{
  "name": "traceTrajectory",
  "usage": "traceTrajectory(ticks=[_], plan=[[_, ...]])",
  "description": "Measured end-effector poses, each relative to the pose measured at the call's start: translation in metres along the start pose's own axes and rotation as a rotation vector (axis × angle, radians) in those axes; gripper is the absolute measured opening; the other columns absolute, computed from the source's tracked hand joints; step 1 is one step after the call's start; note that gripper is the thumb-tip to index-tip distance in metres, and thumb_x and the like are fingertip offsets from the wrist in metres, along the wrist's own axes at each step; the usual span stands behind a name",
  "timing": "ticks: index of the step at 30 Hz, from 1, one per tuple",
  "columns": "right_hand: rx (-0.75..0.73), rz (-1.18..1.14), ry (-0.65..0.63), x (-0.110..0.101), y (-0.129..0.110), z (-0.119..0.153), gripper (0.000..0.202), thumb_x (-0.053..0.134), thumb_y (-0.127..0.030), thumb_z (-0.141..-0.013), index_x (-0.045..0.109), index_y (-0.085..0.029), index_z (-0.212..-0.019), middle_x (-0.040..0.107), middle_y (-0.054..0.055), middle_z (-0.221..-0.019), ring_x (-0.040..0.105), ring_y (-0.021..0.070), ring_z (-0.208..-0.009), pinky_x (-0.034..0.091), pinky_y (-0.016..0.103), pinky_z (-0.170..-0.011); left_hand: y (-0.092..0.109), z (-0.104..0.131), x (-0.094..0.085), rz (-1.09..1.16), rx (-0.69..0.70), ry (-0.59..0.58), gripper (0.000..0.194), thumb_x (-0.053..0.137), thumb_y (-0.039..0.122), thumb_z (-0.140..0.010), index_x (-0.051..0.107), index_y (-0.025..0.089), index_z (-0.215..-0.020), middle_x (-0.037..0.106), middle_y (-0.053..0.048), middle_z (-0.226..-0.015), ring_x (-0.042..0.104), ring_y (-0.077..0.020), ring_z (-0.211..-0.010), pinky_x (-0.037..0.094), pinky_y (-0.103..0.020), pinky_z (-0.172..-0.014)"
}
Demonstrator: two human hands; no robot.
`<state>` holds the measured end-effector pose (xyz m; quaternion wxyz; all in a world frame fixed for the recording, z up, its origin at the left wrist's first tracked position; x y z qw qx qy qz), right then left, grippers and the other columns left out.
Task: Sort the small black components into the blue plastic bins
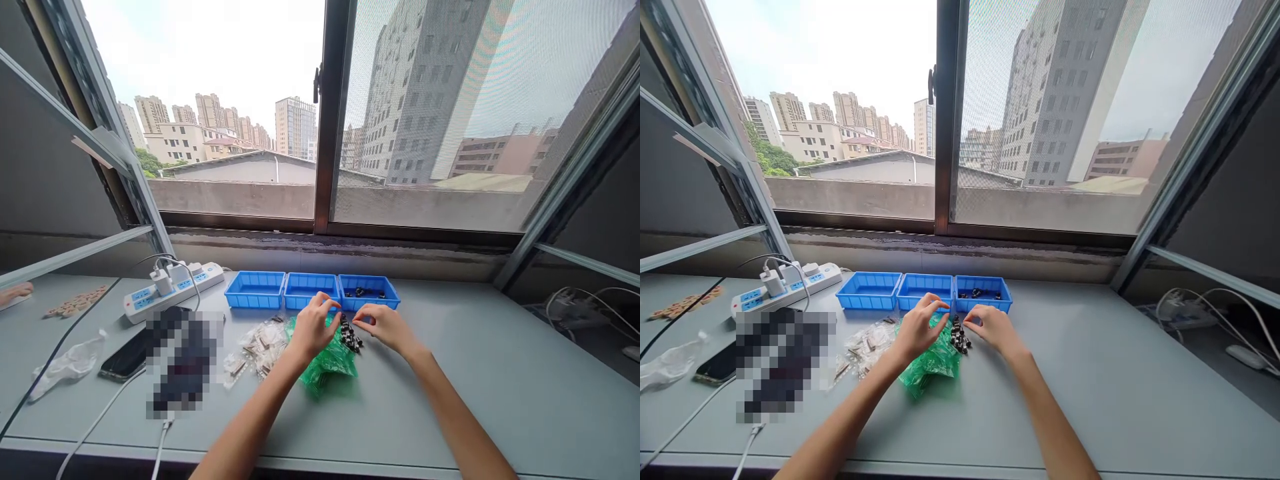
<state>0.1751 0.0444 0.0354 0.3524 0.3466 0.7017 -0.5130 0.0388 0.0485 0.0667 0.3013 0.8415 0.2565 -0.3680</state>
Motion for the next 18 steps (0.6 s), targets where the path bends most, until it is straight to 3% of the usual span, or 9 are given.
traceTrajectory(ticks=[8, 18], plan=[[-0.015, -0.03, 0.049, 0.0001, -0.0003, -0.0006, 0.025, 0.056, -0.041, -0.079, 0.065, -0.022, -0.065, 0.068, 0.001, -0.08, 0.053, 0.0132, -0.058, 0.038, 0.026, -0.058, -0.0046, -0.0004, 0.0044, 0.009, -0.025, -0.031, 0.012, 0.051, 0.024, -0.084, 0.06, 0.02, -0.092, 0.057, -0.002, -0.096, 0.06, -0.0142, -0.08, 0.051, -0.026, -0.07], [-0.022, -0.009, 0.023, 0.0001, 0.0008, -0.0001, 0.018, 0.052, -0.026, -0.079, 0.07, -0.025, -0.08, 0.07, 0.0, -0.083, 0.057, 0.0146, -0.06, 0.04, 0.026, -0.06, -0.0047, -0.0003, 0.003, 0.0, -0.011, -0.01, 0.011, 0.052, 0.024, -0.084, 0.06, 0.021, -0.091, 0.057, -0.002, -0.096, 0.06, -0.0141, -0.081, 0.051, -0.025, -0.068]])
Point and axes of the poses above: each hand's wrist, its own z-axis away from the middle knuckle, its own x-axis out of the palm, y = z × x, the point moved 8 cm from there along -z, towards the middle knuckle
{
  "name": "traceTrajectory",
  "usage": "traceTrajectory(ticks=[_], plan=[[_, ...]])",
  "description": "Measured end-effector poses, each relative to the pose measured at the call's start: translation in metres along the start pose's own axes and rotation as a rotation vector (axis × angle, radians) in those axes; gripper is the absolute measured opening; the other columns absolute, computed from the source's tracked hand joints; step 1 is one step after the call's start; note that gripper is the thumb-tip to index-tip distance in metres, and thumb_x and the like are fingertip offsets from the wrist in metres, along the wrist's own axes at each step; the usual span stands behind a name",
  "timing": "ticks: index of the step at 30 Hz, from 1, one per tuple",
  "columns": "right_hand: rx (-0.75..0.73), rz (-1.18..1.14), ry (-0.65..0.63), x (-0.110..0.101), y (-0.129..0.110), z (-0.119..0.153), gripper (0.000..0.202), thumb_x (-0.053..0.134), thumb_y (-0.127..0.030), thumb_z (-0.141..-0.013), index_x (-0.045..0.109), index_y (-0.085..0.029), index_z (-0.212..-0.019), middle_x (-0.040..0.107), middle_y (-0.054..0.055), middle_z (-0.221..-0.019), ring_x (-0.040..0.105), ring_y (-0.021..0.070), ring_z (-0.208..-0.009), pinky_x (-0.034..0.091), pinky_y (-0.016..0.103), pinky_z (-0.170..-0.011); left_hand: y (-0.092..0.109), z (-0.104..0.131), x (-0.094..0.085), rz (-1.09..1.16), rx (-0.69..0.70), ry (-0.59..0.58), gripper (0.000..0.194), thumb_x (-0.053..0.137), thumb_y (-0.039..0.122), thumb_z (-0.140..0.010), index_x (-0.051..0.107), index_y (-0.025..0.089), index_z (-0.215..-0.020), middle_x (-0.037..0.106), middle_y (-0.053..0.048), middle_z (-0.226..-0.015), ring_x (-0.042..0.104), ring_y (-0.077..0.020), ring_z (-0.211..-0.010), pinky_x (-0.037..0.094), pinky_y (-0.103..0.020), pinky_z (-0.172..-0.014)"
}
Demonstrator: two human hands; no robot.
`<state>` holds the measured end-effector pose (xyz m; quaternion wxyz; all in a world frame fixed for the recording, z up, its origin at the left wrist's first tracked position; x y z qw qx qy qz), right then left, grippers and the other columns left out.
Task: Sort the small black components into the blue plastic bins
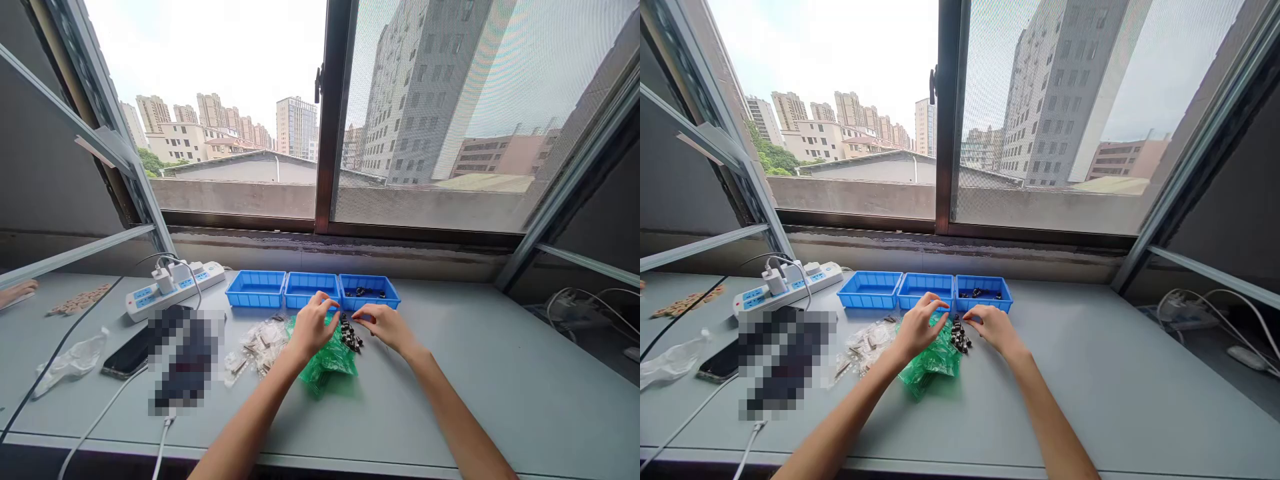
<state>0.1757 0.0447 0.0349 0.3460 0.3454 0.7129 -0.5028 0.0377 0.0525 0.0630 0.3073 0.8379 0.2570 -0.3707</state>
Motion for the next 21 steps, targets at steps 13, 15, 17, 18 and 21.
traceTrajectory(ticks=[13, 15, 17, 18, 21], plan=[[0.052, 0.04, 0.022, -0.0014, 0.0011, 0.0015, 0.028, 0.053, -0.044, -0.078, 0.068, -0.024, -0.066, 0.069, 0.002, -0.069, 0.058, 0.0168, -0.061, 0.039, 0.027, -0.059, 0.0, 0.0, -0.0002, -0.013, -0.021, -0.019, 0.013, 0.051, 0.024, -0.084, 0.06, 0.021, -0.092, 0.057, -0.002, -0.098, 0.059, -0.0144, -0.081, 0.051, -0.026, -0.071], [0.047, 0.032, 0.029, -0.0015, 0.0011, 0.0009, 0.024, 0.05, -0.039, -0.08, 0.069, -0.025, -0.074, 0.071, 0.002, -0.076, 0.058, 0.0166, -0.06, 0.04, 0.027, -0.059, 0.0001, 0.0, -0.0001, -0.013, -0.023, -0.02, 0.013, 0.051, 0.024, -0.084, 0.06, 0.021, -0.092, 0.056, -0.002, -0.098, 0.059, -0.0144, -0.08, 0.051, -0.026, -0.07], [0.054, 0.018, 0.032, -0.0012, 0.0026, 0.0002, 0.023, 0.048, -0.032, -0.08, 0.069, -0.027, -0.087, 0.071, 0.0, -0.082, 0.058, 0.016, -0.059, 0.04, 0.027, -0.059, 0.0004, -0.0002, -0.0002, -0.013, -0.02, -0.017, 0.013, 0.051, 0.024, -0.084, 0.06, 0.021, -0.092, 0.056, -0.002, -0.098, 0.059, -0.014, -0.08, 0.051, -0.026, -0.07], [0.063, 0.011, 0.03, -0.001, 0.0037, -0.0001, 0.025, 0.047, -0.029, -0.079, 0.067, -0.027, -0.093, 0.071, 0.0, -0.083, 0.058, 0.0159, -0.059, 0.04, 0.027, -0.059, 0.0005, -0.0003, -0.0003, -0.013, -0.02, -0.015, 0.013, 0.052, 0.024, -0.084, 0.06, 0.021, -0.092, 0.056, -0.002, -0.098, 0.059, -0.0139, -0.079, 0.051, -0.026, -0.07], [0.08, -0.008, 0.008, 0.0001, 0.0051, -0.0002, 0.029, 0.049, -0.027, -0.077, 0.064, -0.028, -0.102, 0.071, -0.001, -0.082, 0.058, 0.0159, -0.06, 0.04, 0.027, -0.059, 0.0005, -0.0003, -0.0007, -0.015, -0.019, -0.01, 0.013, 0.052, 0.024, -0.084, 0.061, 0.021, -0.092, 0.056, -0.002, -0.098, 0.059, -0.0139, -0.079, 0.05, -0.026, -0.07]])
Point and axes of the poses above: each hand's wrist, its own z-axis away from the middle knuckle, its own x-axis out of the palm, y = z × x, the point moved 8 cm from there along -z, towards the middle knuckle
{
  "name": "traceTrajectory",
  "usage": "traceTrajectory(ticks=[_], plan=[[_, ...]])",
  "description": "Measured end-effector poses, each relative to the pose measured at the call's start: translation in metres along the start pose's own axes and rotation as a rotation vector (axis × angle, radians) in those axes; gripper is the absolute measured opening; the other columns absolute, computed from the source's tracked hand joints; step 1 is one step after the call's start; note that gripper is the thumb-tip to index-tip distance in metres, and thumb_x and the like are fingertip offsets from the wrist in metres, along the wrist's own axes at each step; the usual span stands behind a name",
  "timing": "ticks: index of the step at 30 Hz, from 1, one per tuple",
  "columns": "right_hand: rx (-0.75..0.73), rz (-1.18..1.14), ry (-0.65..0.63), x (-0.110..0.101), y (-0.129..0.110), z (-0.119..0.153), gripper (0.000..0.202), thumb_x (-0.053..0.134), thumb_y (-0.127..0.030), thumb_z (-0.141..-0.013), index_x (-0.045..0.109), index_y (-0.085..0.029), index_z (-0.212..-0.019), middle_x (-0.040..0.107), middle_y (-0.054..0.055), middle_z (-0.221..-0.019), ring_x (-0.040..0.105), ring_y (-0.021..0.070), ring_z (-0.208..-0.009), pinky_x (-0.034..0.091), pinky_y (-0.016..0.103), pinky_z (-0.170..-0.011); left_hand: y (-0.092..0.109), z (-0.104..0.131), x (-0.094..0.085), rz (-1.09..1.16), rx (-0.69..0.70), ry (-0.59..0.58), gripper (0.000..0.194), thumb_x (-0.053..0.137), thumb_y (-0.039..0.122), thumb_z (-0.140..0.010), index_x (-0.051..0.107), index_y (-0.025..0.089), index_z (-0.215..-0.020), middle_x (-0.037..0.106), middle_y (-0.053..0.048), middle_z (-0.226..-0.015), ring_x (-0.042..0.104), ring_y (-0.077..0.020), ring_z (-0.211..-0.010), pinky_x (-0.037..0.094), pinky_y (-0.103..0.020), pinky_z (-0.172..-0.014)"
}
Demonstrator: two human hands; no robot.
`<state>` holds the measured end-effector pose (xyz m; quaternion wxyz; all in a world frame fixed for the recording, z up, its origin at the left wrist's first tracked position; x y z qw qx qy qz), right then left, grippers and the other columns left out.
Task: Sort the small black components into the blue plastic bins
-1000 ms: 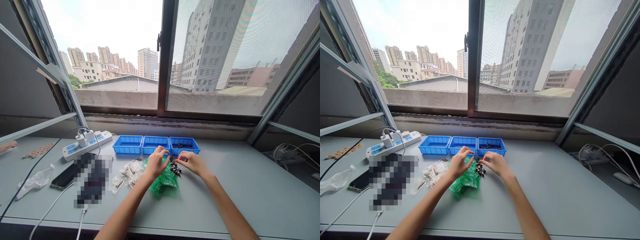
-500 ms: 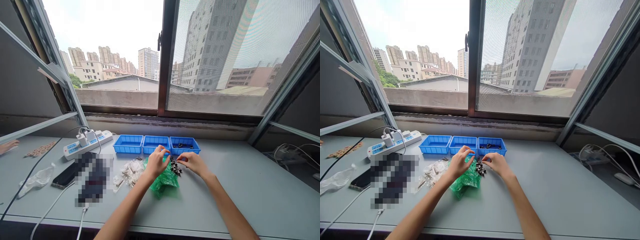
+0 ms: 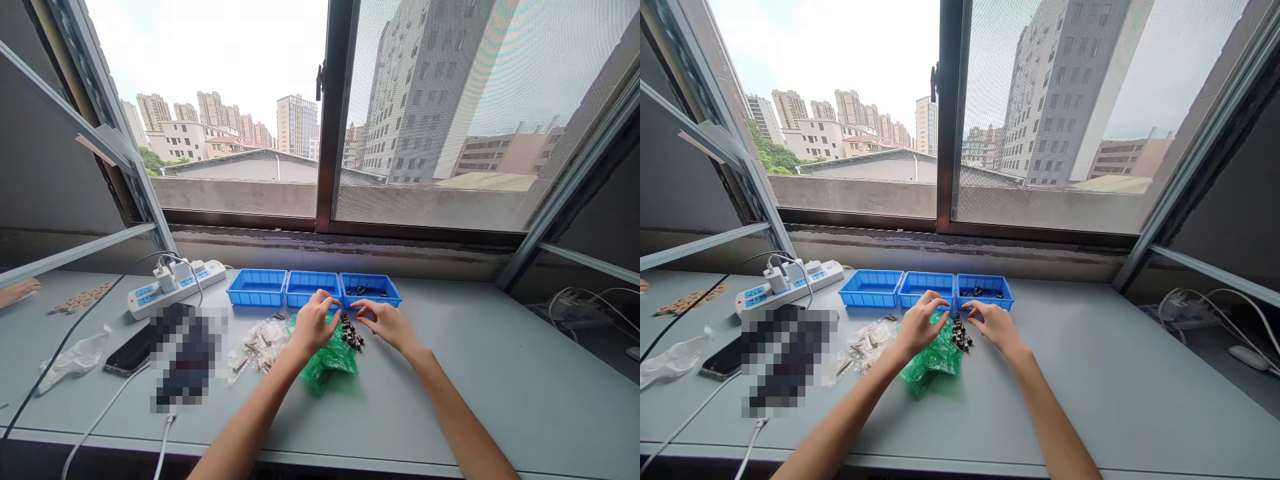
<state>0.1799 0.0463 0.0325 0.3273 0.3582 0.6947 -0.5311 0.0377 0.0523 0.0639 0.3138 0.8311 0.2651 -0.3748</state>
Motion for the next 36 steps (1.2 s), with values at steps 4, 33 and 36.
traceTrajectory(ticks=[4, 33, 36], plan=[[0.0, -0.002, -0.026, 0.0, -0.002, 0.001, 0.026, 0.054, -0.025, -0.074, 0.066, -0.029, -0.097, 0.071, -0.002, -0.08, 0.059, 0.0158, -0.062, 0.04, 0.026, -0.06, 0.0, 0.001, -0.001, -0.001, 0.006, 0.008, 0.012, 0.052, 0.024, -0.084, 0.061, 0.021, -0.092, 0.056, -0.002, -0.097, 0.059, -0.0133, -0.077, 0.05, -0.025, -0.068], [0.084, -0.018, -0.134, 0.01, 0.0, 0.007, 0.024, 0.054, -0.043, -0.075, 0.071, -0.027, -0.079, 0.071, -0.001, -0.09, 0.062, 0.0178, -0.073, 0.042, 0.029, -0.066, -0.005, -0.002, 0.001, -0.034, -0.025, -0.039, 0.004, 0.069, 0.024, -0.072, 0.067, 0.022, -0.069, 0.056, -0.001, -0.1, 0.057, -0.0154, -0.086, 0.05, -0.027, -0.072], [0.084, -0.032, -0.137, 0.01, 0.0, 0.008, 0.024, 0.056, -0.045, -0.073, 0.071, -0.027, -0.079, 0.072, -0.001, -0.088, 0.062, 0.0194, -0.078, 0.042, 0.029, -0.066, -0.005, -0.001, 0.0, -0.028, -0.026, -0.029, 0.008, 0.068, 0.028, -0.074, 0.067, 0.022, -0.069, 0.056, -0.002, -0.1, 0.057, -0.0155, -0.088, 0.05, -0.027, -0.071]])
Point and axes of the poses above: each hand's wrist, its own z-axis away from the middle knuckle, its own x-axis out of the palm, y = z × x, the point moved 8 cm from there along -z, towards the middle knuckle
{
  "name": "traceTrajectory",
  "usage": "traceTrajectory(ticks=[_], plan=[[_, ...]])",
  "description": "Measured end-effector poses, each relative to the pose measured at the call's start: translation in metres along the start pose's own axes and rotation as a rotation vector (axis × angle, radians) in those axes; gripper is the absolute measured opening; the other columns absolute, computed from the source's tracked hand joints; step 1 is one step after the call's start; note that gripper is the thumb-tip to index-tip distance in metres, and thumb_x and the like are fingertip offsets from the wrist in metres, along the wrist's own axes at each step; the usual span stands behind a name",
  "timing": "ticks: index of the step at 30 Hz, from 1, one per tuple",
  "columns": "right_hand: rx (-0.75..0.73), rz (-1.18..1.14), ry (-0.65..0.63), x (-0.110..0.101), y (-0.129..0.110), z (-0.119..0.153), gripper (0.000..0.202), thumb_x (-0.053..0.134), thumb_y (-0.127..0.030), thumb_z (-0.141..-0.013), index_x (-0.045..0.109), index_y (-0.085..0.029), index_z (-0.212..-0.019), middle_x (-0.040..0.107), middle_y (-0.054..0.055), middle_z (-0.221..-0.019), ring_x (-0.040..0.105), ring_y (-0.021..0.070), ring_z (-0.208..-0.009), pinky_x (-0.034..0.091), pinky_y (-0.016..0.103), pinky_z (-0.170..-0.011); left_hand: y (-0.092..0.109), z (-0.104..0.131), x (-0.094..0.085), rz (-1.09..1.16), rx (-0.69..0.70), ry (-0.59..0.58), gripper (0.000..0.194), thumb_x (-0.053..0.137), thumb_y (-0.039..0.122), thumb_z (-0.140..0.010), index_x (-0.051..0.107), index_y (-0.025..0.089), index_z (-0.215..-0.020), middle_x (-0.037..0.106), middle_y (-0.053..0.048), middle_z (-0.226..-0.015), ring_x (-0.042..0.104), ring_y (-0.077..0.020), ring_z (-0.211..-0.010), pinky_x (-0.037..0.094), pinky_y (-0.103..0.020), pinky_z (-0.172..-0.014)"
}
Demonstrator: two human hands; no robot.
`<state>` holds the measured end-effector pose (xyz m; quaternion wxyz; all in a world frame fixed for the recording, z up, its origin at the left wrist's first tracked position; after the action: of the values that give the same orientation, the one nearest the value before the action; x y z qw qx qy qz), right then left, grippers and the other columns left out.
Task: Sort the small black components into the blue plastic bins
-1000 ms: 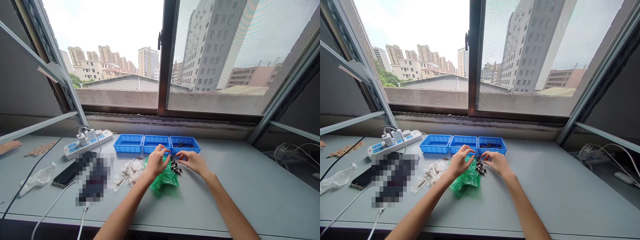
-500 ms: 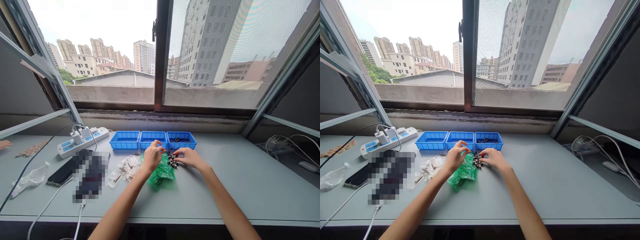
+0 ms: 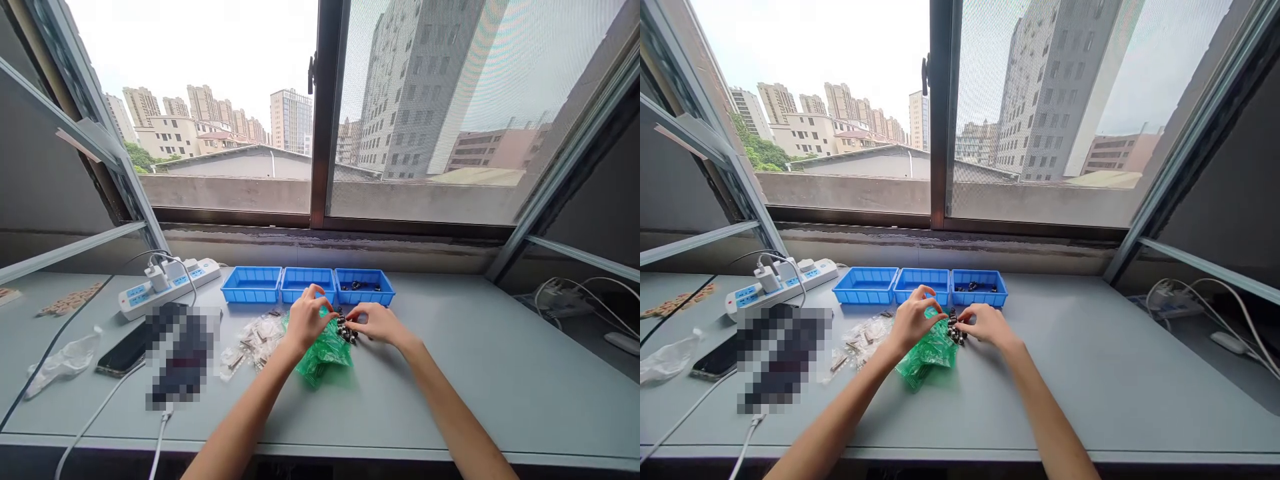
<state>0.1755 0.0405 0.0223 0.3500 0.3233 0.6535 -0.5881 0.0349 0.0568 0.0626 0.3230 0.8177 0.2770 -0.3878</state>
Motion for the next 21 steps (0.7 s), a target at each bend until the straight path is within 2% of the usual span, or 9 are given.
traceTrajectory(ticks=[6, 12, 21], plan=[[0.038, -0.04, -0.039, 0.001, 0.001, 0.0015, 0.022, 0.058, -0.041, -0.07, 0.071, -0.027, -0.079, 0.072, 0.0, -0.087, 0.063, 0.0184, -0.07, 0.042, 0.028, -0.062, -0.0016, -0.0006, 0.0013, 0.014, -0.004, 0.012, 0.008, 0.064, 0.024, -0.078, 0.068, 0.023, -0.07, 0.057, -0.001, -0.099, 0.057, -0.014, -0.084, 0.05, -0.026, -0.07], [0.033, -0.033, -0.049, 0.0015, -0.0005, 0.0013, 0.02, 0.059, -0.038, -0.067, 0.071, -0.027, -0.078, 0.072, -0.001, -0.086, 0.062, 0.0182, -0.07, 0.041, 0.028, -0.064, -0.0017, -0.0004, 0.0006, 0.009, -0.018, 0.021, 0.014, 0.055, 0.022, -0.084, 0.068, 0.024, -0.08, 0.058, -0.001, -0.099, 0.058, -0.0129, -0.084, 0.049, -0.024, -0.069], [0.051, -0.029, -0.039, 0.0002, -0.0009, 0.0009, 0.02, 0.058, -0.04, -0.069, 0.068, -0.025, -0.076, 0.07, -0.002, -0.083, 0.06, 0.0168, -0.068, 0.039, 0.028, -0.064, -0.0003, 0.0001, -0.0001, 0.004, -0.025, -0.006, 0.004, 0.066, 0.021, -0.075, 0.068, 0.022, -0.072, 0.057, -0.002, -0.101, 0.058, -0.0153, -0.087, 0.05, -0.027, -0.071]])
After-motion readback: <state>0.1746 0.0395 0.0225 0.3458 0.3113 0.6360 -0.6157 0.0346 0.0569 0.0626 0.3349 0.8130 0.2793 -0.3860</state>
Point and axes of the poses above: each hand's wrist, its own z-axis away from the middle knuckle, its own x-axis out of the palm, y = z × x, the point moved 8 cm from there along -z, towards the middle knuckle
